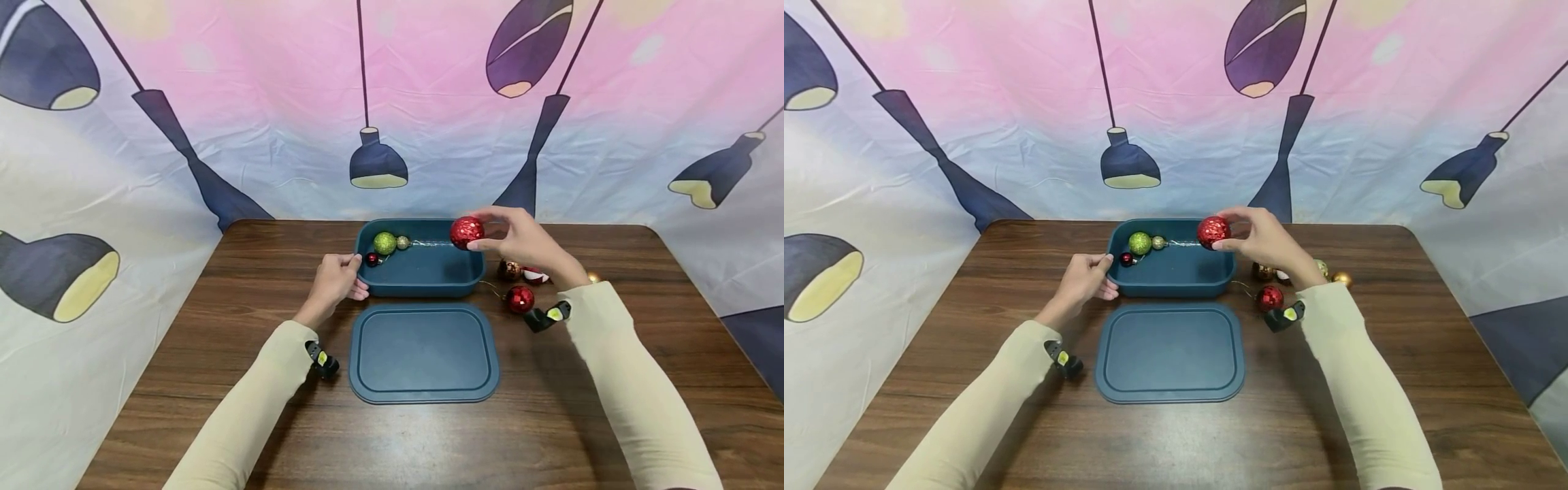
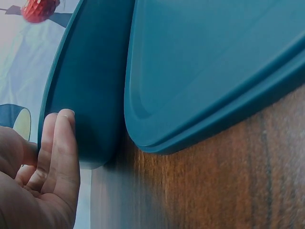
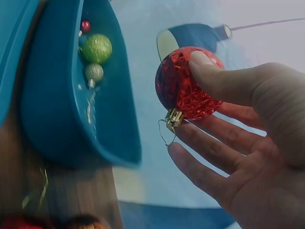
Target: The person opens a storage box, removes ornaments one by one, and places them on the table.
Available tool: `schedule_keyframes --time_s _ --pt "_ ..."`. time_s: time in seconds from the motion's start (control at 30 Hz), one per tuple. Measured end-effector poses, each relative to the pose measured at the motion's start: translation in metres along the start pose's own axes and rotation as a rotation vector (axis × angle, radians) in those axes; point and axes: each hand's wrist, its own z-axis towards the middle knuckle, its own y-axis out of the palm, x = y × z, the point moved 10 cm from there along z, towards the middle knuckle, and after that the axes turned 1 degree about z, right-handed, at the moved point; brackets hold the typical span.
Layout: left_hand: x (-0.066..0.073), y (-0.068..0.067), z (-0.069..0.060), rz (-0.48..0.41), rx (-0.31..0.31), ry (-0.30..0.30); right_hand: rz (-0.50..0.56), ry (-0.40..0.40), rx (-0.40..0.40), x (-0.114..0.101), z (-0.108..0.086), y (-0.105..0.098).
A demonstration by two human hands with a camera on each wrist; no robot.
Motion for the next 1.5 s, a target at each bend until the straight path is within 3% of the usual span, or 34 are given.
schedule_keyframes --time_s 0.37,0.7,0.97,1.5 --pt "0.001 0.0 0.0 0.0 0.001 -0.004 -0.123 0.115 0.056 0.024 -0.047 -0.039" --pt "0.0 0.0 -0.001 -0.004 -0.004 -0.006 -0.205 0.102 0.117 0.045 -0.085 -0.059" --pt "0.0 0.0 0.0 -0.005 -0.004 -0.003 -0.127 0.168 0.118 0.077 -0.111 -0.057" --pt "0.0 0.0 0.001 -0.001 -0.006 0.003 -0.157 0.294 0.064 0.117 -0.135 -0.042"
